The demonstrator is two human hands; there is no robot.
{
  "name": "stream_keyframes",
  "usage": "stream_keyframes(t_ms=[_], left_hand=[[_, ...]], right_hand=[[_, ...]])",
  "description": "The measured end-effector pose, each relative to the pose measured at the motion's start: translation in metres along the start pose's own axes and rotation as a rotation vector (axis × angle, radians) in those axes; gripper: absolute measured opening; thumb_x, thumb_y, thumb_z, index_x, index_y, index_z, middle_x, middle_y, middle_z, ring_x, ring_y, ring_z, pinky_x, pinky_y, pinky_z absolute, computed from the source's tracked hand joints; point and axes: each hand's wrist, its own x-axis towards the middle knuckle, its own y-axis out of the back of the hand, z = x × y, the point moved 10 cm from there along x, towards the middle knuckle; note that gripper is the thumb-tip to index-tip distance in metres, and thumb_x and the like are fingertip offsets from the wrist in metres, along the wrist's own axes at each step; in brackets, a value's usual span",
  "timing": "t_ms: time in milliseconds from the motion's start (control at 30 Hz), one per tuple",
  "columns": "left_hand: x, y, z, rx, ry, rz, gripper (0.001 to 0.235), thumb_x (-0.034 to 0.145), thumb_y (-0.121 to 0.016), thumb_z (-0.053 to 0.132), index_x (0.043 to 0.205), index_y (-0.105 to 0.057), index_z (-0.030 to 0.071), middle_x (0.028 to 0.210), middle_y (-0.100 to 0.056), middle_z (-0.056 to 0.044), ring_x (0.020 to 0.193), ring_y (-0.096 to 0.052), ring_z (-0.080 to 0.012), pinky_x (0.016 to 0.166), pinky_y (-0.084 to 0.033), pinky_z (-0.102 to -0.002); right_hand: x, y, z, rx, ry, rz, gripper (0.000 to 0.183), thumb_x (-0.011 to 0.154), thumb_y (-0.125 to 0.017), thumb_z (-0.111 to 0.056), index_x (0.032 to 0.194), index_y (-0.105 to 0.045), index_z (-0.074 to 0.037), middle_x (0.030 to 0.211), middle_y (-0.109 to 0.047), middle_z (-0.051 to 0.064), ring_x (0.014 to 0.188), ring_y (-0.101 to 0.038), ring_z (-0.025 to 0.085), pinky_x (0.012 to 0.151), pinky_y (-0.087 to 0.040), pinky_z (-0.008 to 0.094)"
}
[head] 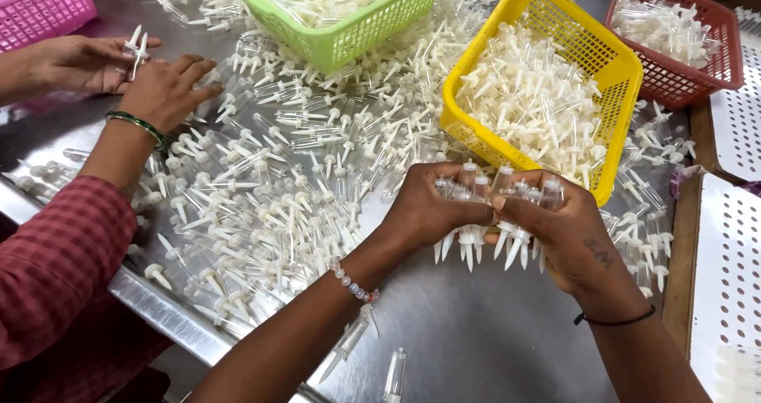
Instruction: The person assembles small white plastic pipettes by inserting the white tips into clear plastic tubes. They gather the assembled pipettes and place them into a yellow basket on the metal table.
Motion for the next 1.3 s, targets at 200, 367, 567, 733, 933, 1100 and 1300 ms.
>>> stream_keyframes(t_ms=[200,367,567,733,933,1100,1300], left_hand=[[0.000,-0.008,-0.008,-0.258,0.048,-0.080,0.028,0.071,-0.084,0.005,0.096,-0.071,-0.001,0.088,-0.078,-0.012,0.076,-0.077,-0.0177,0.072,-0.064,-0.030],[0.010,-0.001,-0.015,-0.399,0.061,-0.001,0.026,0.074,-0.081,0.000,0.097,-0.069,-0.002,0.090,-0.077,-0.015,0.076,-0.076,-0.0216,0.071,-0.064,-0.034],[0.046,-0.024,0.002,-0.786,0.157,-0.066,0.025,0.081,-0.077,0.007,0.103,-0.067,0.002,0.089,-0.074,-0.015,0.072,-0.076,-0.0242,0.062,-0.065,-0.039],[0.068,-0.053,0.027,-0.829,0.117,-0.135,0.025,0.082,-0.078,0.006,0.102,-0.064,0.000,0.085,-0.071,-0.013,0.068,-0.073,-0.0234,0.060,-0.066,-0.041],[0.097,-0.064,0.031,-0.900,0.161,-0.086,0.026,0.081,-0.078,0.008,0.101,-0.064,0.001,0.084,-0.070,-0.012,0.066,-0.073,-0.0234,0.059,-0.065,-0.039],[0.183,-0.018,0.051,-0.605,0.056,0.261,0.055,0.064,-0.087,0.025,0.110,-0.065,0.004,0.092,-0.073,-0.015,0.067,-0.071,-0.0251,0.051,-0.061,-0.039],[0.226,-0.027,0.060,-0.398,0.021,0.072,0.092,0.071,-0.072,0.057,0.138,-0.054,-0.003,0.114,-0.071,-0.023,0.093,-0.075,-0.0336,0.072,-0.061,-0.057]], right_hand=[[0.001,0.002,0.001,-0.037,-0.027,0.007,0.033,0.084,-0.076,-0.007,0.113,-0.063,0.003,0.095,-0.073,0.016,0.081,-0.072,0.021,0.067,-0.062,0.038],[0.001,0.005,0.004,0.115,-0.065,0.050,0.028,0.087,-0.074,-0.007,0.111,-0.061,-0.001,0.096,-0.073,0.014,0.081,-0.071,0.023,0.071,-0.063,0.041],[-0.001,0.032,-0.008,0.351,-0.037,0.184,0.026,0.087,-0.070,-0.017,0.109,-0.059,-0.009,0.105,-0.071,0.012,0.094,-0.077,0.026,0.078,-0.065,0.040],[0.006,0.059,-0.011,0.442,0.009,0.210,0.028,0.093,-0.074,-0.018,0.116,-0.062,-0.008,0.112,-0.067,0.012,0.094,-0.071,0.024,0.082,-0.060,0.040],[0.029,0.070,-0.034,0.400,0.028,0.228,0.031,0.089,-0.072,-0.018,0.116,-0.061,-0.008,0.111,-0.070,0.012,0.098,-0.073,0.023,0.086,-0.062,0.040],[0.115,0.074,-0.081,0.261,0.221,0.086,0.025,0.098,-0.071,-0.015,0.109,-0.062,0.006,0.116,-0.066,0.020,0.107,-0.070,0.032,0.090,-0.060,0.043],[0.171,0.105,-0.074,0.266,0.162,-0.027,0.026,0.093,-0.069,-0.012,0.109,-0.056,0.003,0.111,-0.062,0.017,0.110,-0.071,0.037,0.087,-0.065,0.047]])
